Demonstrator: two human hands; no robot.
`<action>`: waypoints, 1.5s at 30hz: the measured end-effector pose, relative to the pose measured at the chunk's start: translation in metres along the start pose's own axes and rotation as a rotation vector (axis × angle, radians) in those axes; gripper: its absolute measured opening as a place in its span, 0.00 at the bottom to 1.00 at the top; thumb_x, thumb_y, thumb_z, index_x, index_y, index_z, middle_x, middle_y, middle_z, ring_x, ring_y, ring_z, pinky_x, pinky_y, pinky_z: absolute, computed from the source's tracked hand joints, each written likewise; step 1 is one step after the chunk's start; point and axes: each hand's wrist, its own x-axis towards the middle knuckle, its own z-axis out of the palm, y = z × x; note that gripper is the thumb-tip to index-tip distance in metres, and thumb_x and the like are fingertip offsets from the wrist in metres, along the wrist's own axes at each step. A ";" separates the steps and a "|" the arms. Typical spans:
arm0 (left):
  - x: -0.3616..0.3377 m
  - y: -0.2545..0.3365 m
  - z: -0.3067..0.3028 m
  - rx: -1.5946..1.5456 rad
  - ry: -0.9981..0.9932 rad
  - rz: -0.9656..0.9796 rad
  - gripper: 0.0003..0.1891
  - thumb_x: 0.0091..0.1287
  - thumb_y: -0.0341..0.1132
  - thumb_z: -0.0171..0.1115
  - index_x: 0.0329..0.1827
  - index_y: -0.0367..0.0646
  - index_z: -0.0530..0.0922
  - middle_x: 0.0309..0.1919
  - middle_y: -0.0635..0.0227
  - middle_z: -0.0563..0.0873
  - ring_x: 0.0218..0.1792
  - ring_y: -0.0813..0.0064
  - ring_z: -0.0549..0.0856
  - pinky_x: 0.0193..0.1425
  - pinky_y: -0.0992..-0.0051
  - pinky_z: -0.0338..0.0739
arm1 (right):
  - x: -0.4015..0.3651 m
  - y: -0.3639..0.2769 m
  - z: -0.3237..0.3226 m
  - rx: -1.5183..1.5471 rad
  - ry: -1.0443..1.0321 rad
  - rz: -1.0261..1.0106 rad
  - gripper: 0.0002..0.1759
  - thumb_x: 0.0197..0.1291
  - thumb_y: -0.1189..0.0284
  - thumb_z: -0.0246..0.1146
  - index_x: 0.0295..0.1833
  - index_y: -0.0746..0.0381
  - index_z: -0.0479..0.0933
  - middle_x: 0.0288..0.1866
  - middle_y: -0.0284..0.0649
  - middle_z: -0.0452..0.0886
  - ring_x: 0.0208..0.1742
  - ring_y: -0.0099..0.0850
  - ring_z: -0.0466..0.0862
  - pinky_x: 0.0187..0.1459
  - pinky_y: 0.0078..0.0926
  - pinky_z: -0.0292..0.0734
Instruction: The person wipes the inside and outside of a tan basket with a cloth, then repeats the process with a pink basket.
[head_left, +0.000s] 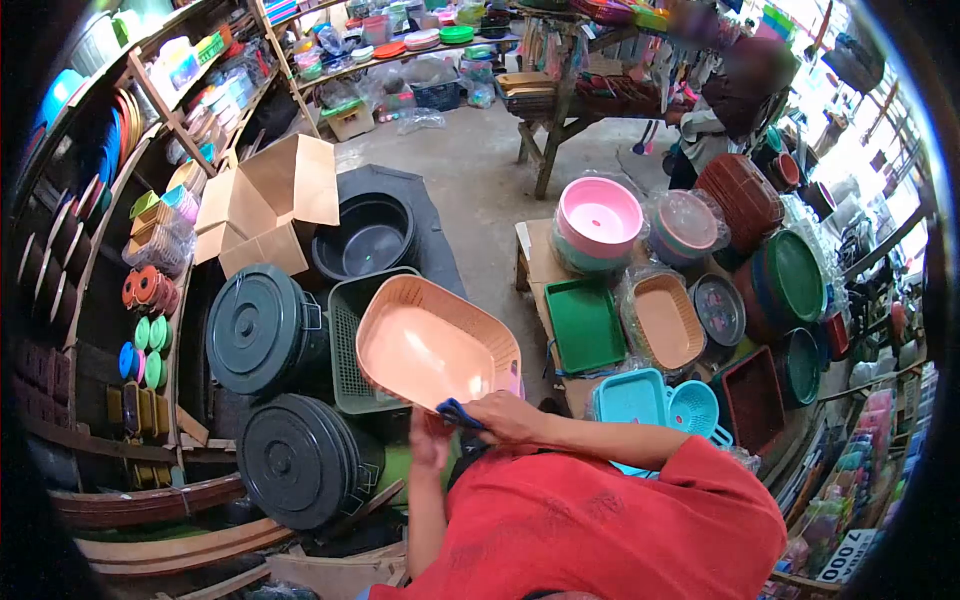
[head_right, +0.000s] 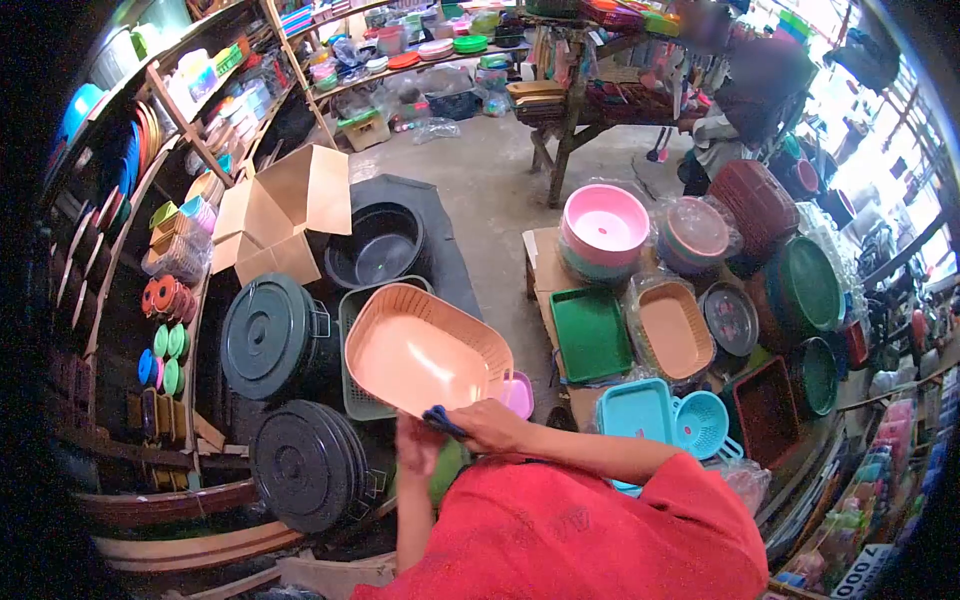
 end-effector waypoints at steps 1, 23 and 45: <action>0.005 -0.020 0.000 0.005 0.050 0.013 0.33 0.80 0.66 0.57 0.77 0.54 0.74 0.67 0.71 0.85 0.66 0.68 0.84 0.72 0.62 0.79 | 0.007 -0.002 0.005 -0.003 0.004 0.002 0.22 0.57 0.70 0.70 0.58 0.59 0.78 0.43 0.50 0.87 0.45 0.56 0.88 0.45 0.54 0.81; 0.005 0.024 0.071 0.195 0.195 0.174 0.38 0.83 0.63 0.48 0.80 0.38 0.68 0.71 0.59 0.81 0.68 0.62 0.83 0.73 0.61 0.77 | -0.047 0.002 -0.017 -0.331 0.080 -0.083 0.28 0.76 0.50 0.64 0.59 0.67 0.83 0.63 0.50 0.86 0.62 0.48 0.85 0.66 0.46 0.77; 0.027 0.042 0.043 0.334 -0.070 -0.036 0.33 0.83 0.55 0.53 0.79 0.38 0.71 0.69 0.57 0.84 0.67 0.62 0.86 0.70 0.63 0.81 | -0.086 0.007 -0.045 -0.454 -0.058 0.045 0.26 0.77 0.50 0.62 0.57 0.64 0.83 0.60 0.48 0.86 0.64 0.45 0.82 0.72 0.42 0.72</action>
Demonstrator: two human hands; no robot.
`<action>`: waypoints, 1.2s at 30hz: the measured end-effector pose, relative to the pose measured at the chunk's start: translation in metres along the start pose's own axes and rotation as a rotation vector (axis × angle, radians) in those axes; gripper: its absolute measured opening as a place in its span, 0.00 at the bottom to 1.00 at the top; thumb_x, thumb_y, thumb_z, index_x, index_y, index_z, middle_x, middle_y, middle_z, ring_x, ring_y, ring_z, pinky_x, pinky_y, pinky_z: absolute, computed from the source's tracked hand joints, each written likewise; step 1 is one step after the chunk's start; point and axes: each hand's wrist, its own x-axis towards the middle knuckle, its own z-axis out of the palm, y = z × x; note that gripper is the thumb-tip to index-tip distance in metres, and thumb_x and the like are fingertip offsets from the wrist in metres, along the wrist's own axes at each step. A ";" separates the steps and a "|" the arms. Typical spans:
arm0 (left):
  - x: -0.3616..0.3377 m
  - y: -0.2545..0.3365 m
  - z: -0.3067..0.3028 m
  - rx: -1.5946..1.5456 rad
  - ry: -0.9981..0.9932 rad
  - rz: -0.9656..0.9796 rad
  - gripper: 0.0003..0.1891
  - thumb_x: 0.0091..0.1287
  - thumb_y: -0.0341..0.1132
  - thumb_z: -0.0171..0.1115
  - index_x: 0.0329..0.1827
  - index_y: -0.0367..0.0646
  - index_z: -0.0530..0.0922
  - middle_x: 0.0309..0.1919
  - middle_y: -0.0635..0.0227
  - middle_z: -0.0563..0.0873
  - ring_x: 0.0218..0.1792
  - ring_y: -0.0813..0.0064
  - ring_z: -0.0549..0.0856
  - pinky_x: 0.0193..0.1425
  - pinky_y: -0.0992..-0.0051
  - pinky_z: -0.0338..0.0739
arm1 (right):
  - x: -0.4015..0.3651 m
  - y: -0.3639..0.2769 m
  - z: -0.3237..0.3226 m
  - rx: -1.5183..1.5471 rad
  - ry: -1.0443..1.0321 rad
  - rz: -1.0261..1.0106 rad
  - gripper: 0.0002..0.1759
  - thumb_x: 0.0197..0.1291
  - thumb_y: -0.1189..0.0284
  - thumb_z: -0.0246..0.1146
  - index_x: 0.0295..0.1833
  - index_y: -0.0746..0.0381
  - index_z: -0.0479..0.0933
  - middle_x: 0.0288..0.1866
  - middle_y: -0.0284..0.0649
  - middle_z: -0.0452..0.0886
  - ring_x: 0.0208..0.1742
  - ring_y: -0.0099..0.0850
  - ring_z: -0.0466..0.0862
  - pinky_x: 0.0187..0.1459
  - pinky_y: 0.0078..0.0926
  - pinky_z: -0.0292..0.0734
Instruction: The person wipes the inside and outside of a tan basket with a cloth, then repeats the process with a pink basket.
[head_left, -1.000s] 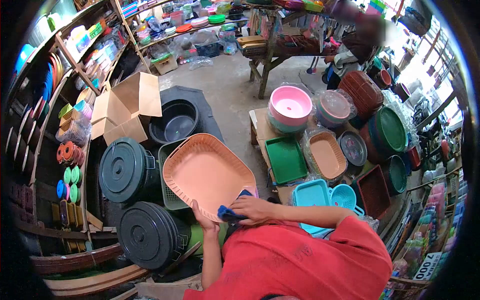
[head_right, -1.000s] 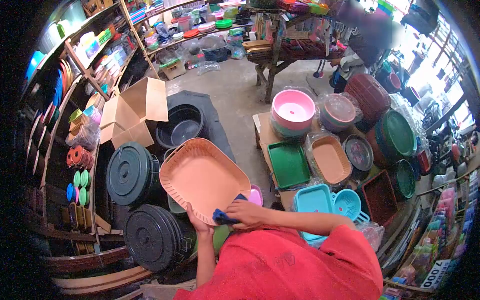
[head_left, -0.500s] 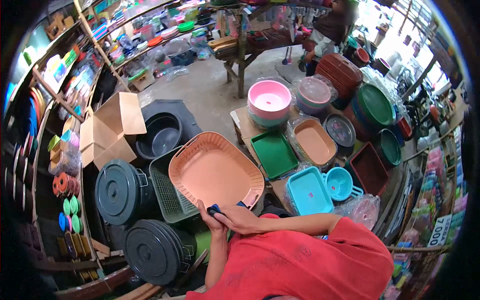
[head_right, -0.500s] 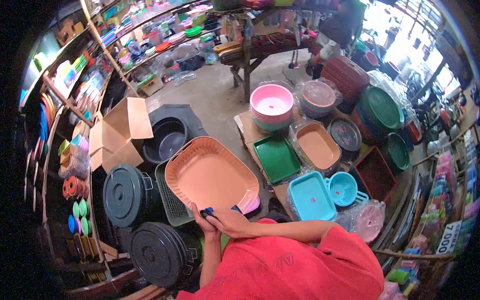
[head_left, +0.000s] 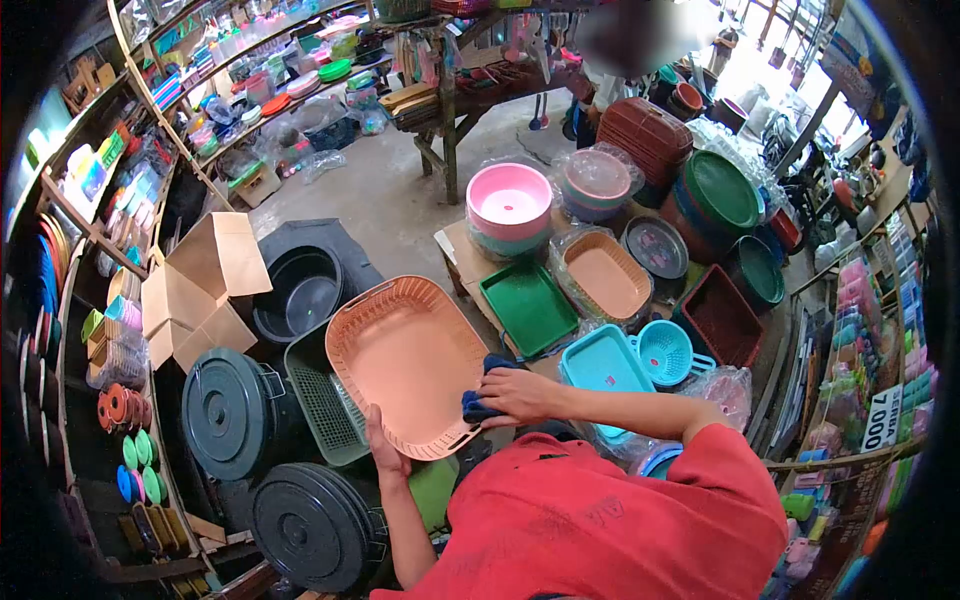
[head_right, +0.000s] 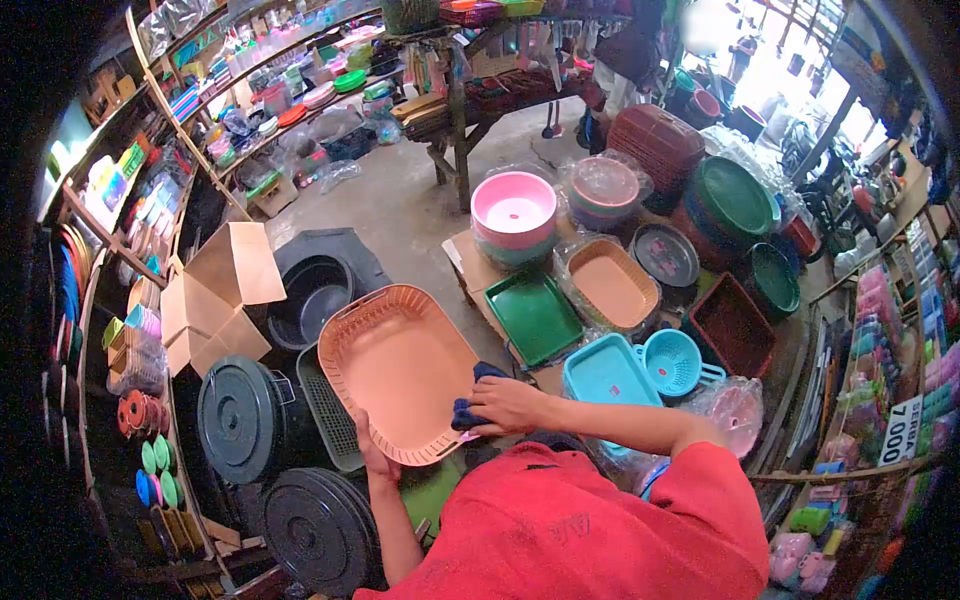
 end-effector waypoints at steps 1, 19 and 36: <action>0.003 -0.002 -0.006 0.064 -0.017 0.020 0.33 0.82 0.53 0.56 0.80 0.37 0.70 0.69 0.56 0.83 0.68 0.62 0.85 0.71 0.62 0.81 | 0.001 0.006 -0.002 0.000 0.000 -0.005 0.26 0.77 0.50 0.62 0.57 0.64 0.83 0.60 0.48 0.86 0.64 0.45 0.82 0.72 0.42 0.72; -0.025 -0.013 0.052 0.248 -0.100 0.234 0.39 0.68 0.43 0.63 0.78 0.27 0.68 0.69 0.52 0.81 0.68 0.61 0.82 0.74 0.66 0.74 | 0.089 0.061 -0.022 -0.355 0.553 0.329 0.33 0.65 0.60 0.66 0.70 0.71 0.78 0.75 0.55 0.77 0.78 0.51 0.74 0.79 0.46 0.67; -0.030 -0.026 0.067 0.192 0.127 0.372 0.45 0.57 0.39 0.59 0.81 0.26 0.66 0.70 0.48 0.79 0.72 0.58 0.78 0.80 0.64 0.69 | 0.100 0.011 -0.020 -0.053 0.586 0.512 0.39 0.77 0.56 0.62 0.81 0.73 0.66 0.78 0.68 0.66 0.75 0.63 0.70 0.75 0.58 0.64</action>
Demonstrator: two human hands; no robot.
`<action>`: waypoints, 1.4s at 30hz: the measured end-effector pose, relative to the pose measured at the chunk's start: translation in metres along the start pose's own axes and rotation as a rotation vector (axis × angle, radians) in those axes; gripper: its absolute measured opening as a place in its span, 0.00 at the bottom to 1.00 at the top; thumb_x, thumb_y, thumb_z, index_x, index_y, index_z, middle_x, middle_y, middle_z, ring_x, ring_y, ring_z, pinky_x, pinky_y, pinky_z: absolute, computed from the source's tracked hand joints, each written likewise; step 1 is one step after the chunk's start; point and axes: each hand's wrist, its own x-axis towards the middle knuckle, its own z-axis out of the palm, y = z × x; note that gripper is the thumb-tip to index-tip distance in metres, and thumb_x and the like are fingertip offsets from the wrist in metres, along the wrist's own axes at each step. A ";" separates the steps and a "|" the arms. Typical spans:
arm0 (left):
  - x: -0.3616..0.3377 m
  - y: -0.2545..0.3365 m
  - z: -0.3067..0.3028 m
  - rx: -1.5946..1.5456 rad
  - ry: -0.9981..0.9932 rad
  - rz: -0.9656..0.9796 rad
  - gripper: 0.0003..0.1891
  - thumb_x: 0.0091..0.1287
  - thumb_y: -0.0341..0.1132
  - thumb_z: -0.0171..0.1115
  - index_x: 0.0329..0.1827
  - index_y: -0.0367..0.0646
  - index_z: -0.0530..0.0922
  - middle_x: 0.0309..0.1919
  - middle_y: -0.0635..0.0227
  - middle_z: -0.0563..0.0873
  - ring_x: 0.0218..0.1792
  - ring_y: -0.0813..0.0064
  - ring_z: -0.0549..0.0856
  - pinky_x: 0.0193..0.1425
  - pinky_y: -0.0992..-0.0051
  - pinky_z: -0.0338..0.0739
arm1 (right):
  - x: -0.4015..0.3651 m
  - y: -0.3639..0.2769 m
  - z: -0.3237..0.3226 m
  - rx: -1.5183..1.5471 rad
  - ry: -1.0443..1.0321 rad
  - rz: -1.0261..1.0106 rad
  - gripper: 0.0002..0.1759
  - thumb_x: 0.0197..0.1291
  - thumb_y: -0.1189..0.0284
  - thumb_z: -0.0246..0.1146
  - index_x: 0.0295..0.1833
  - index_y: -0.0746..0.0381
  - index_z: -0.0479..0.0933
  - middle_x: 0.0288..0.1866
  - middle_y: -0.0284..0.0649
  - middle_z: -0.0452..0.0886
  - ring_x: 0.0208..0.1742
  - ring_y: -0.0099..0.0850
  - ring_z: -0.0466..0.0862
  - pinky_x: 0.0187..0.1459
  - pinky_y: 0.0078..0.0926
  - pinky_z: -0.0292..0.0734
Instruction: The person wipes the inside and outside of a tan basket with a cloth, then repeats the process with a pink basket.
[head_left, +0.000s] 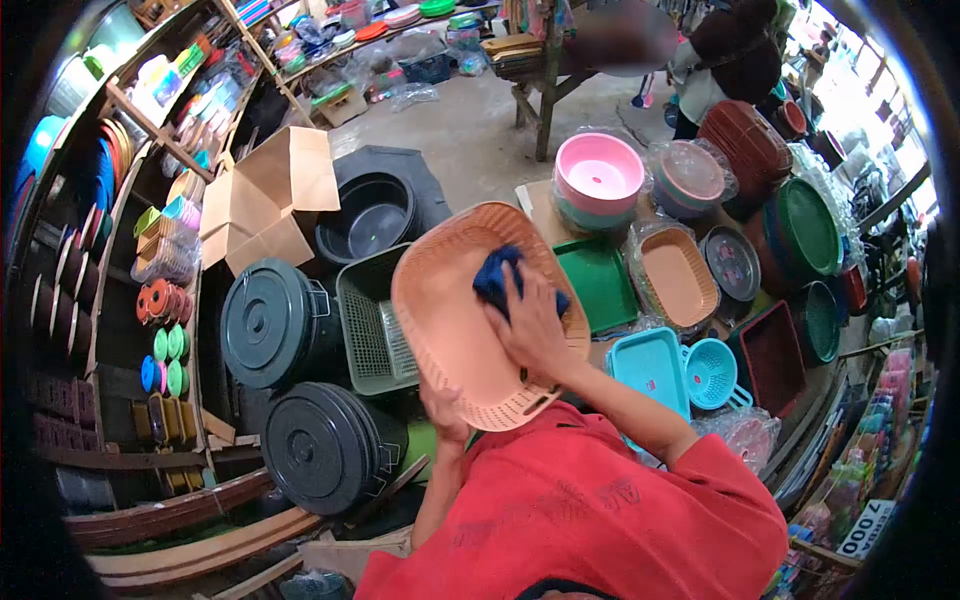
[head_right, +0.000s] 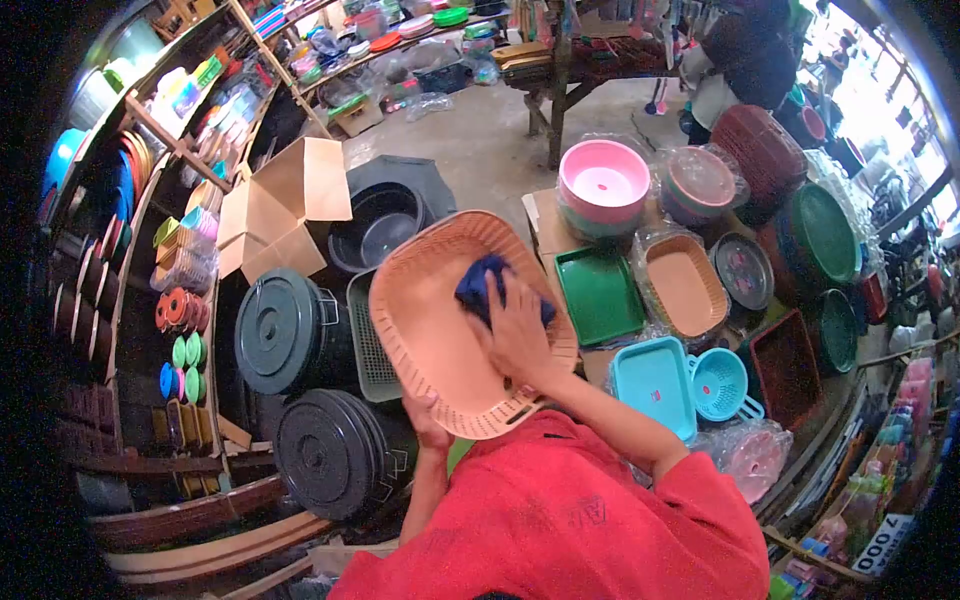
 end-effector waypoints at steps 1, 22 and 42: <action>-0.004 -0.003 0.007 0.003 0.008 0.009 0.45 0.57 0.39 0.59 0.81 0.26 0.66 0.70 0.48 0.79 0.72 0.58 0.78 0.80 0.64 0.69 | 0.015 0.004 0.004 -0.092 0.060 0.071 0.39 0.78 0.54 0.60 0.81 0.72 0.66 0.79 0.67 0.65 0.76 0.62 0.67 0.76 0.60 0.61; -0.006 0.024 0.042 0.264 -0.095 0.138 0.47 0.72 0.44 0.59 0.91 0.34 0.52 0.77 0.49 0.76 0.73 0.60 0.79 0.79 0.66 0.70 | 0.000 0.000 0.047 0.173 -0.002 0.141 0.33 0.76 0.59 0.60 0.80 0.63 0.71 0.80 0.59 0.65 0.77 0.59 0.65 0.76 0.60 0.56; 0.025 0.025 0.036 0.243 0.043 0.392 0.47 0.72 0.42 0.60 0.91 0.32 0.50 0.81 0.45 0.71 0.77 0.54 0.75 0.82 0.60 0.68 | -0.042 0.002 0.046 0.169 -0.028 0.109 0.33 0.72 0.66 0.64 0.78 0.67 0.66 0.67 0.67 0.71 0.62 0.69 0.75 0.63 0.62 0.72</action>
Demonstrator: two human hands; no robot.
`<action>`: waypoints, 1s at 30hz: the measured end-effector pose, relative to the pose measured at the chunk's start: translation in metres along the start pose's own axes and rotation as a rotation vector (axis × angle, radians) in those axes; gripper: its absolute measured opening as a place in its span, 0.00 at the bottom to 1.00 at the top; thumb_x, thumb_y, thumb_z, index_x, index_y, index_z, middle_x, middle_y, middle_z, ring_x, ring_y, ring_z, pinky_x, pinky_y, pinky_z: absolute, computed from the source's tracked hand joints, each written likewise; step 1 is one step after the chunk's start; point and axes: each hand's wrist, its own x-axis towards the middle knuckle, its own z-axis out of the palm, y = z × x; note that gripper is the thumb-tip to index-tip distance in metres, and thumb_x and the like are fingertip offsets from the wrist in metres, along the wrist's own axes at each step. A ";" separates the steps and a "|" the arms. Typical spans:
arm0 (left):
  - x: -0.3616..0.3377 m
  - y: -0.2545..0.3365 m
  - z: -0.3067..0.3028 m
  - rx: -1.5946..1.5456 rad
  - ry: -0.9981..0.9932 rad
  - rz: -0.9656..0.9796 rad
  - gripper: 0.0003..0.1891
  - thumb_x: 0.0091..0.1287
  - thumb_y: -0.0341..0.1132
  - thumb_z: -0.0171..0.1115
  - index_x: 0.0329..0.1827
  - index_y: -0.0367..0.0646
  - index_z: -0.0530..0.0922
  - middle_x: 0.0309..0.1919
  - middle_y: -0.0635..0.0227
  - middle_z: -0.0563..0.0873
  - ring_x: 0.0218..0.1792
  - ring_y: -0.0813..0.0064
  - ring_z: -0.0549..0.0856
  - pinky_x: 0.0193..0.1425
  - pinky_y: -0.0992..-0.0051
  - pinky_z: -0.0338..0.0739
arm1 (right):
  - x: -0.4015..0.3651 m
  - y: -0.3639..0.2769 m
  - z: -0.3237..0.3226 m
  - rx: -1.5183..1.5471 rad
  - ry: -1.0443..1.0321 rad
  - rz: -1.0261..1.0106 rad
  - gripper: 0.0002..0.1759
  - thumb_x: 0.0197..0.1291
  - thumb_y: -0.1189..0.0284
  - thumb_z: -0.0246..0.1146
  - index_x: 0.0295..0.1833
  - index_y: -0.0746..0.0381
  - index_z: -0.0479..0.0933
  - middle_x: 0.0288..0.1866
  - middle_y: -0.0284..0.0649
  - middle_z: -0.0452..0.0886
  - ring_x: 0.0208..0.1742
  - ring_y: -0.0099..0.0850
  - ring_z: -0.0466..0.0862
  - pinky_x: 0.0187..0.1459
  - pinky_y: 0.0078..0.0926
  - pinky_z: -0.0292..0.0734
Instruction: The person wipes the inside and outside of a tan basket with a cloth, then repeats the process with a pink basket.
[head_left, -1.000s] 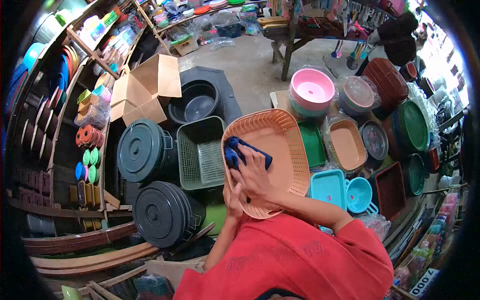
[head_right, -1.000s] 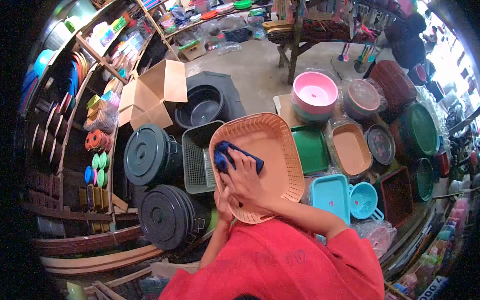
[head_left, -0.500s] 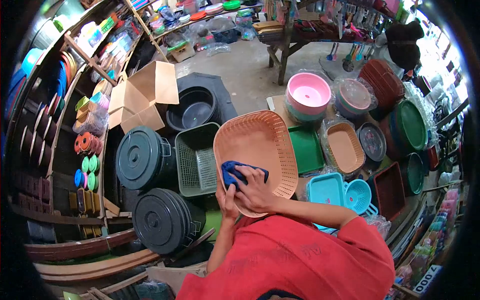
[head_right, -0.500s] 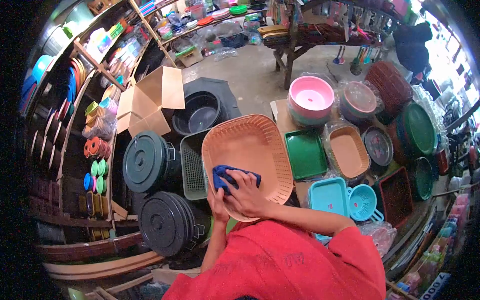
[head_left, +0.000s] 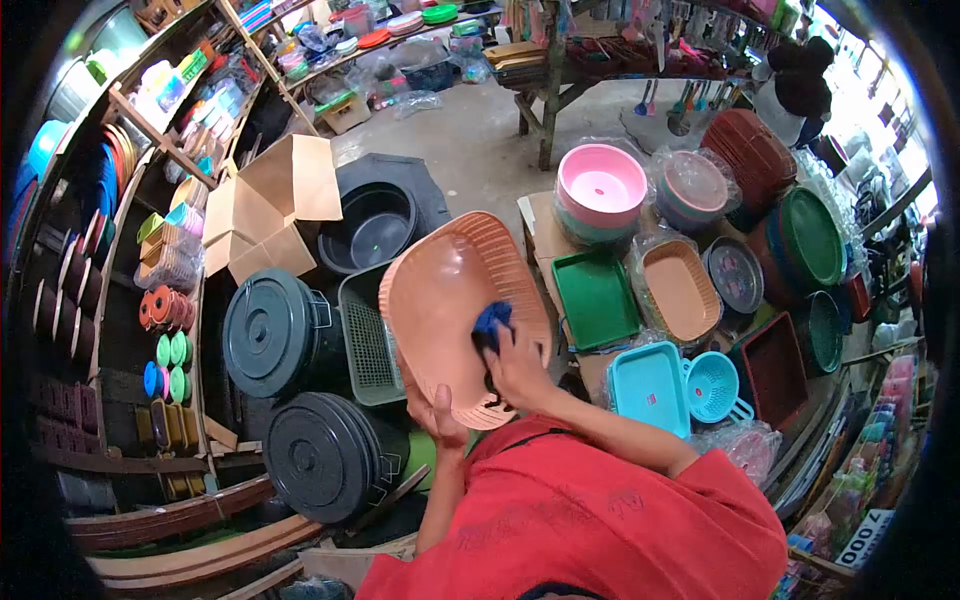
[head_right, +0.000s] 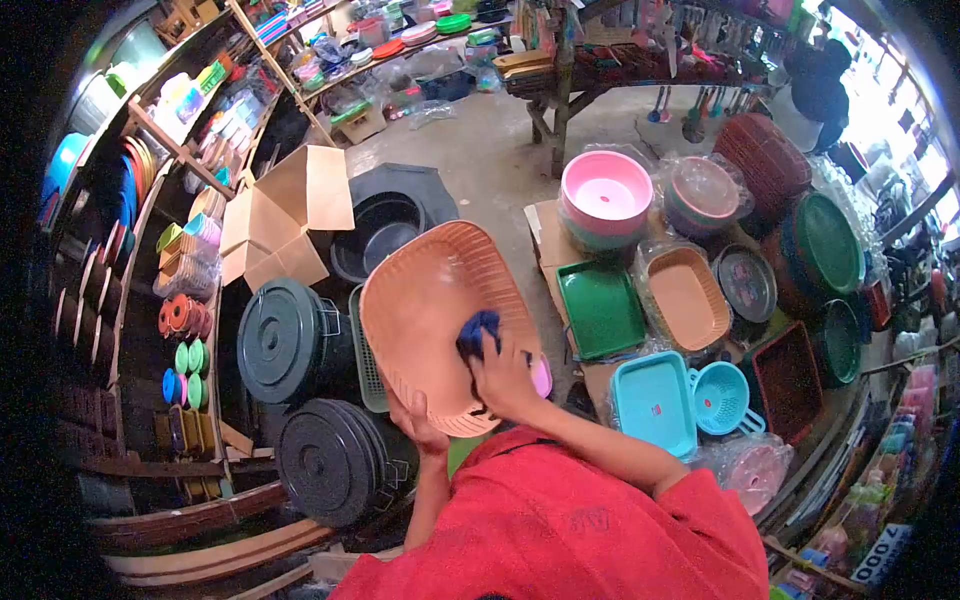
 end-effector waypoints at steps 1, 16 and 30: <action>0.000 -0.002 0.000 -0.004 -0.004 -0.004 0.47 0.72 0.42 0.60 0.91 0.32 0.50 0.81 0.45 0.71 0.77 0.54 0.75 0.82 0.60 0.68 | -0.010 0.000 0.005 0.064 -0.082 0.048 0.31 0.70 0.67 0.65 0.74 0.68 0.68 0.66 0.67 0.72 0.59 0.70 0.77 0.59 0.63 0.74; 0.035 -0.057 -0.041 -0.264 -0.021 -0.431 0.33 0.83 0.41 0.55 0.86 0.34 0.62 0.78 0.52 0.76 0.76 0.59 0.78 0.80 0.62 0.71 | 0.018 -0.015 -0.074 0.082 -0.871 -0.313 0.24 0.74 0.54 0.53 0.61 0.60 0.82 0.48 0.56 0.88 0.51 0.58 0.88 0.57 0.55 0.82; 0.033 -0.064 -0.033 -0.114 -0.145 -0.564 0.31 0.80 0.36 0.57 0.83 0.33 0.68 0.71 0.54 0.82 0.69 0.65 0.82 0.75 0.66 0.75 | -0.002 0.003 -0.044 1.226 -0.696 0.591 0.29 0.64 0.71 0.54 0.70 0.67 0.77 0.60 0.39 0.85 0.56 0.32 0.84 0.64 0.29 0.78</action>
